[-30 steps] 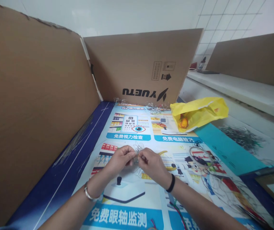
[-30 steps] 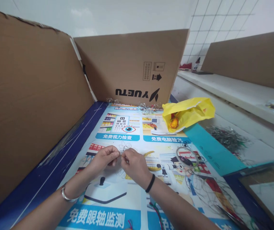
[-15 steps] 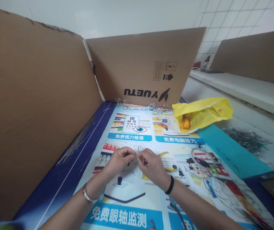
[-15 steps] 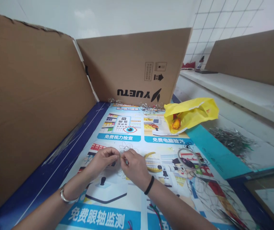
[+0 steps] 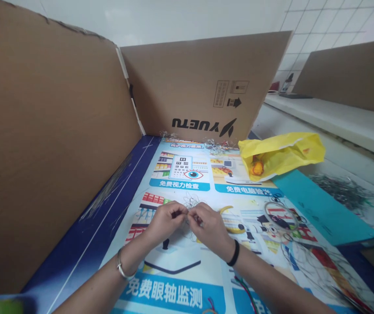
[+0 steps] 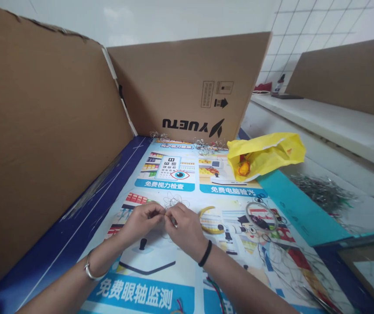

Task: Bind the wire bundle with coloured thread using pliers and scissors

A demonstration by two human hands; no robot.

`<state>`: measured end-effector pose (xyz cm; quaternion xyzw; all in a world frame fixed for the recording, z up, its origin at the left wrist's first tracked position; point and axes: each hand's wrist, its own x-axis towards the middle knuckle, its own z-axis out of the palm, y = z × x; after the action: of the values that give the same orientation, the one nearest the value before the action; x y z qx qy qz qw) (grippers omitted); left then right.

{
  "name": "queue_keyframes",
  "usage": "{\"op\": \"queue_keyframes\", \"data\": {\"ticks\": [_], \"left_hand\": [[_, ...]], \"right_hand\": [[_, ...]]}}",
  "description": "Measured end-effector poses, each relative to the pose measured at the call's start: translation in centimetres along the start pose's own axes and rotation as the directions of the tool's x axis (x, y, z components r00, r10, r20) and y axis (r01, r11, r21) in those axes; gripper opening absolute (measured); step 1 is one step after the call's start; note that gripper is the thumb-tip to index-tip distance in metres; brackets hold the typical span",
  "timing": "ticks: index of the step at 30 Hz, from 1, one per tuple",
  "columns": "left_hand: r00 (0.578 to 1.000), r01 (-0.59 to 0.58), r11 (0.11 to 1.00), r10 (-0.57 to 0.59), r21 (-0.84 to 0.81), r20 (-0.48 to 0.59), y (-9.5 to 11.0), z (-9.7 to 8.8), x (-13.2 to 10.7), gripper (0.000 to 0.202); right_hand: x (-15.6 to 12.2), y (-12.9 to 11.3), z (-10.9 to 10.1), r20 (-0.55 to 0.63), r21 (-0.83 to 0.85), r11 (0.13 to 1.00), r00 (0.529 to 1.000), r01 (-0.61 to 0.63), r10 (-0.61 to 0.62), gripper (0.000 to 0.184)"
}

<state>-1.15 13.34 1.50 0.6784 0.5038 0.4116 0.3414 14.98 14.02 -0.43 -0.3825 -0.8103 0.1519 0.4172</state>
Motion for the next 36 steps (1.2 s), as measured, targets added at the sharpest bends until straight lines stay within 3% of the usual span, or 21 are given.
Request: {"op": "queue_keyframes", "data": {"ticks": [3,12,20,36], "left_hand": [[1.0,-0.025,0.999,0.025,0.023,-0.002,0.0,0.0,0.0,0.014],[0.998,0.033,0.993,-0.027,-0.115,0.054,-0.6,-0.1,0.0,0.008],[0.988,0.094,0.959,-0.058,-0.267,0.141,-1.5,-0.4,0.2,0.004],[0.989,0.068,0.973,-0.036,-0.221,0.144,-1.4,-0.4,0.2,0.007]], "right_hand": [[0.1,-0.2,-0.1,-0.008,-0.007,0.999,0.999,0.038,-0.038,0.013],[0.2,-0.3,-0.3,0.019,-0.011,0.994,0.994,0.112,-0.112,0.013],[0.4,0.6,-0.8,-0.01,0.01,0.996,0.996,0.09,-0.09,0.014],[0.7,0.4,-0.9,0.063,-0.114,0.987,0.992,0.116,-0.109,0.017]]}}
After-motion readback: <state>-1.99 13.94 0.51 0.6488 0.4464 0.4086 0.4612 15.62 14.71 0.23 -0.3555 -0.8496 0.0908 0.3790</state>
